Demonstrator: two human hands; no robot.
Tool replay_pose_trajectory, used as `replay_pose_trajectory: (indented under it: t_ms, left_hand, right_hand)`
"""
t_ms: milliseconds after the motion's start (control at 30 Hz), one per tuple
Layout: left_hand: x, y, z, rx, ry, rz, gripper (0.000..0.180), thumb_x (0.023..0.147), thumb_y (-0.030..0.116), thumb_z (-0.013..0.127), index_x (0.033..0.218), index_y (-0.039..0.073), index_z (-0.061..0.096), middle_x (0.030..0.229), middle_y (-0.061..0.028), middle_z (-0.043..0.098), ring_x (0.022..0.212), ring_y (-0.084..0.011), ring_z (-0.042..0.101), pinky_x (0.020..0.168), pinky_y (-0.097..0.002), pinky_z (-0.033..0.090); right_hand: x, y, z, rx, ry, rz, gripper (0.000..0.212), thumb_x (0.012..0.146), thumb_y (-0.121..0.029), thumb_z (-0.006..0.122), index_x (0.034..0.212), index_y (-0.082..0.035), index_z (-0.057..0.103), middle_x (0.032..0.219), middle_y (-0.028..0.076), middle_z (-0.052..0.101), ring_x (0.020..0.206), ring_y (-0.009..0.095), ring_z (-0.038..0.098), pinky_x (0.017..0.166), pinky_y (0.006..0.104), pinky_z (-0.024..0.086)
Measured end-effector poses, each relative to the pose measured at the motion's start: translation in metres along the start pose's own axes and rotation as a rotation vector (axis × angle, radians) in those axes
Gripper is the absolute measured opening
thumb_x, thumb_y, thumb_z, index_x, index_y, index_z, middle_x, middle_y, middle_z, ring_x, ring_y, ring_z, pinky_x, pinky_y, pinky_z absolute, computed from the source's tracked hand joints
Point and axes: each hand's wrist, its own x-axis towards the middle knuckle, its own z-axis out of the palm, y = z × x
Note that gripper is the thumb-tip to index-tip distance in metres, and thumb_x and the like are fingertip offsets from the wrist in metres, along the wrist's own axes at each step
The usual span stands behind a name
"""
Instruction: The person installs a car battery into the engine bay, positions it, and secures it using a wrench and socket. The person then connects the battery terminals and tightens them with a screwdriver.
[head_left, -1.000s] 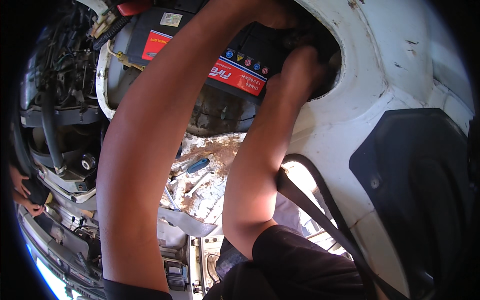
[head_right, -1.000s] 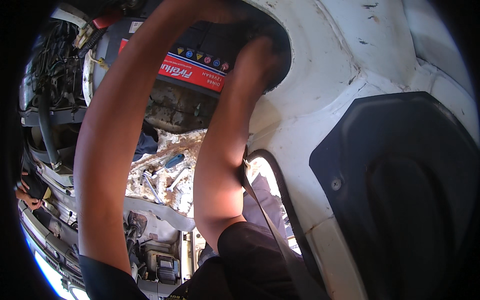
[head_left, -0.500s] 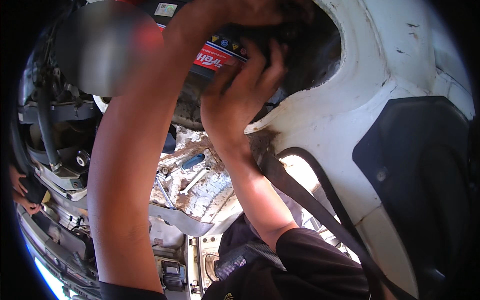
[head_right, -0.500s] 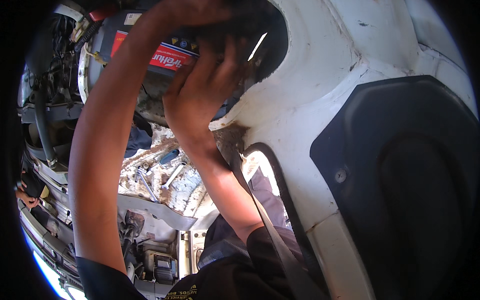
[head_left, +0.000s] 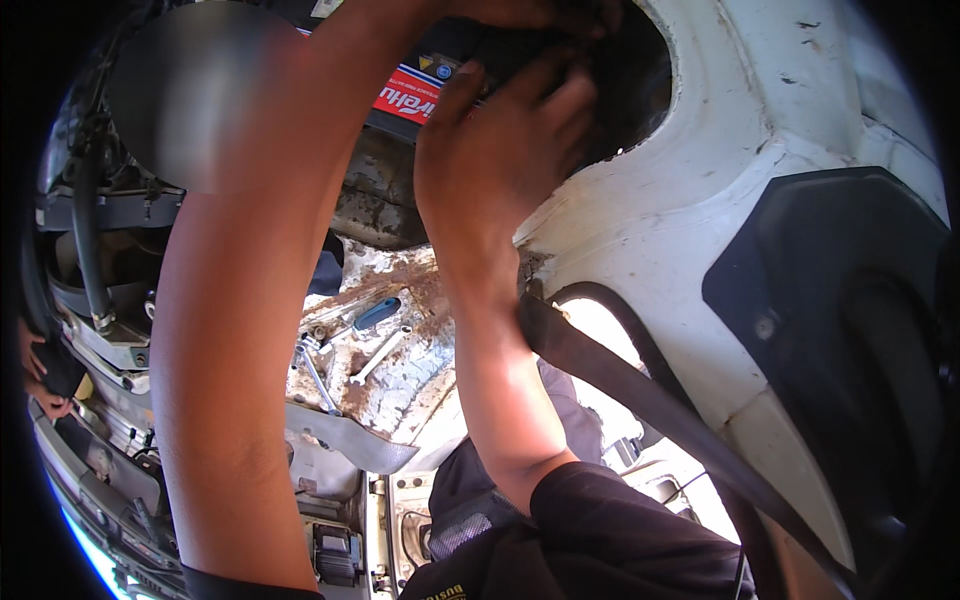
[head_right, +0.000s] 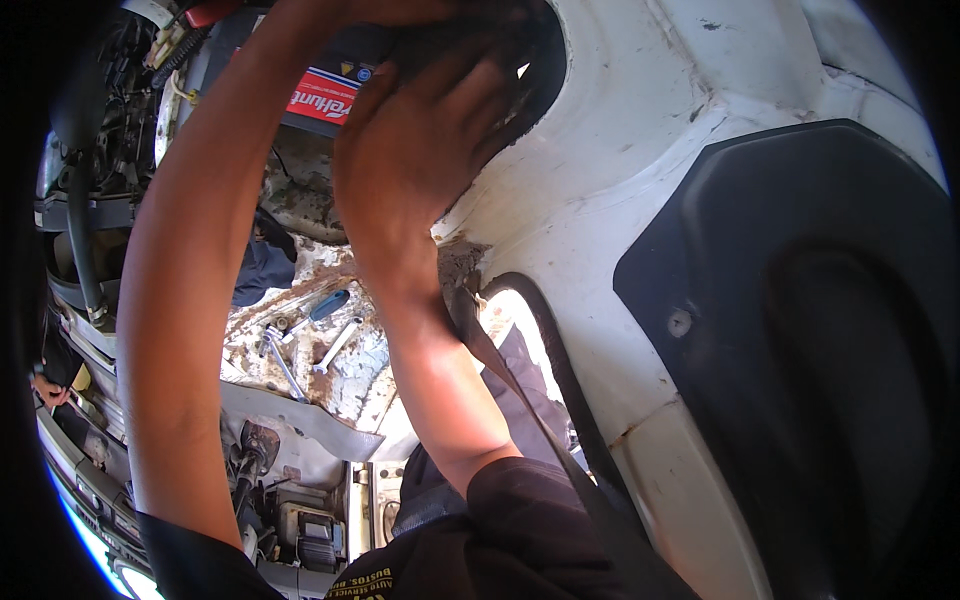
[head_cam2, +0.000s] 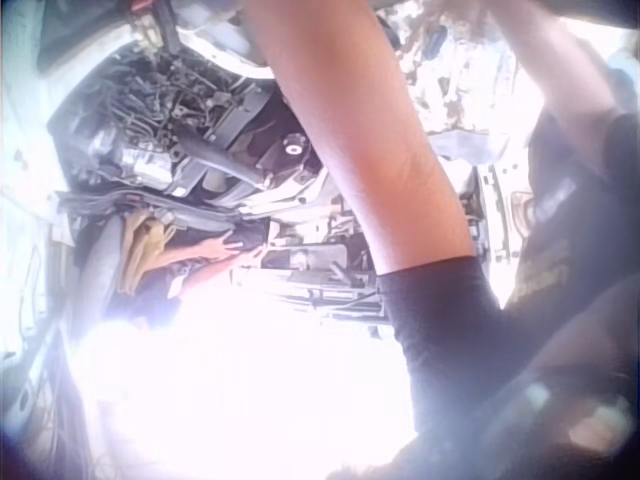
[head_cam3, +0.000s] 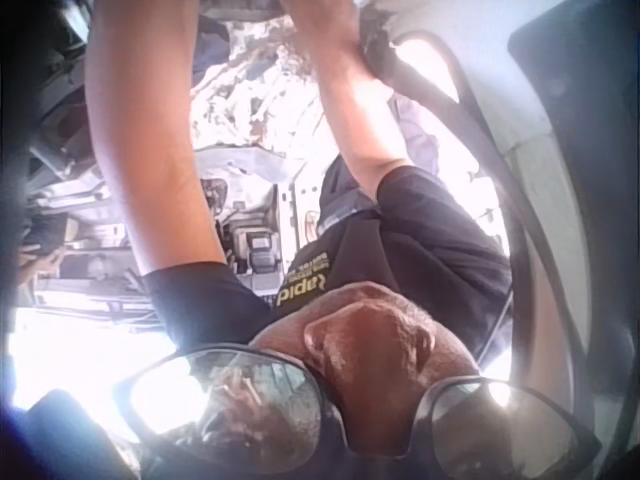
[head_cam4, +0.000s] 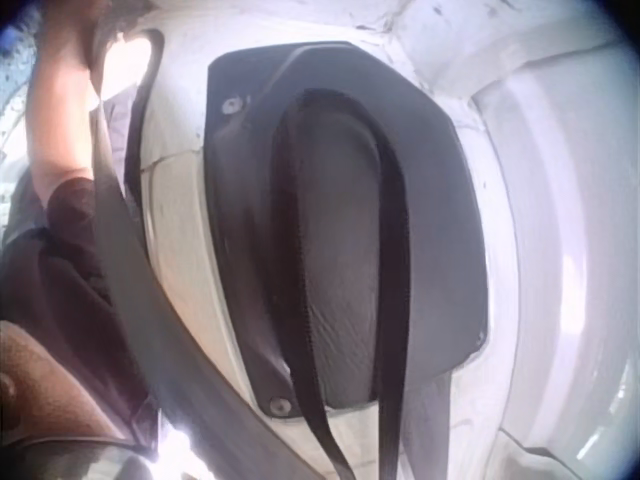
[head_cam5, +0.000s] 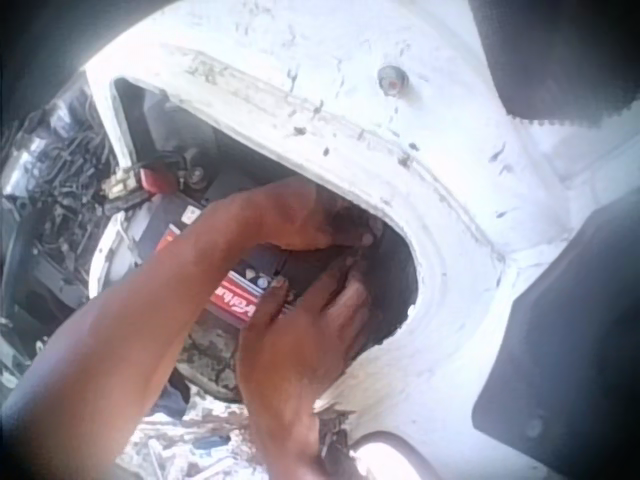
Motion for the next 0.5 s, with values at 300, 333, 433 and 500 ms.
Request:
replay_pose_trajectory:
  t_ms: [300,333,433,500]
  left_hand:
    - [-0.027,0.001,-0.007,-0.010,-0.047,-0.201,0.032,0.104,0.033,0.066,0.133,0.023,0.077,0.137,-0.0129,0.074,0.126,-0.0381,0.068,0.112,-0.0476,0.052]
    - [-0.032,-0.001,0.000,0.076,0.099,-0.032,0.031,0.104,0.030,0.064,0.129,0.021,0.079,0.131,-0.0142,0.076,0.121,-0.0390,0.071,0.107,-0.0496,0.055]
    - [-0.017,0.018,0.013,0.080,0.010,-0.056,0.034,0.103,0.024,0.059,0.131,0.013,0.077,0.134,-0.0196,0.074,0.119,-0.0416,0.071,0.105,-0.0508,0.056]
    - [-0.063,0.071,0.011,0.136,0.147,-0.139,0.032,0.102,0.019,0.060,0.129,0.008,0.075,0.131,-0.0214,0.074,0.118,-0.0419,0.071,0.103,-0.0506,0.056]
  right_hand:
    - [-0.068,0.008,-0.004,0.297,-0.058,-0.362,0.044,0.101,-0.015,0.067,0.143,0.000,0.063,0.152,0.027,0.050,0.143,0.044,0.047,0.120,0.0550,0.036]
    - [-0.080,0.014,-0.010,0.332,-0.140,-0.400,0.038,0.102,-0.013,0.067,0.139,-0.003,0.068,0.150,0.025,0.053,0.142,0.043,0.048,0.119,0.0539,0.037]
    - [-0.094,0.037,-0.017,0.331,-0.165,-0.443,0.024,0.102,-0.008,0.068,0.124,-0.009,0.079,0.137,0.016,0.065,0.133,0.034,0.058,0.112,0.0476,0.046]
    - [-0.103,0.051,-0.024,0.401,-0.373,-0.444,0.023,0.102,-0.005,0.068,0.120,-0.011,0.081,0.130,0.012,0.069,0.124,0.031,0.064,0.104,0.0431,0.053]
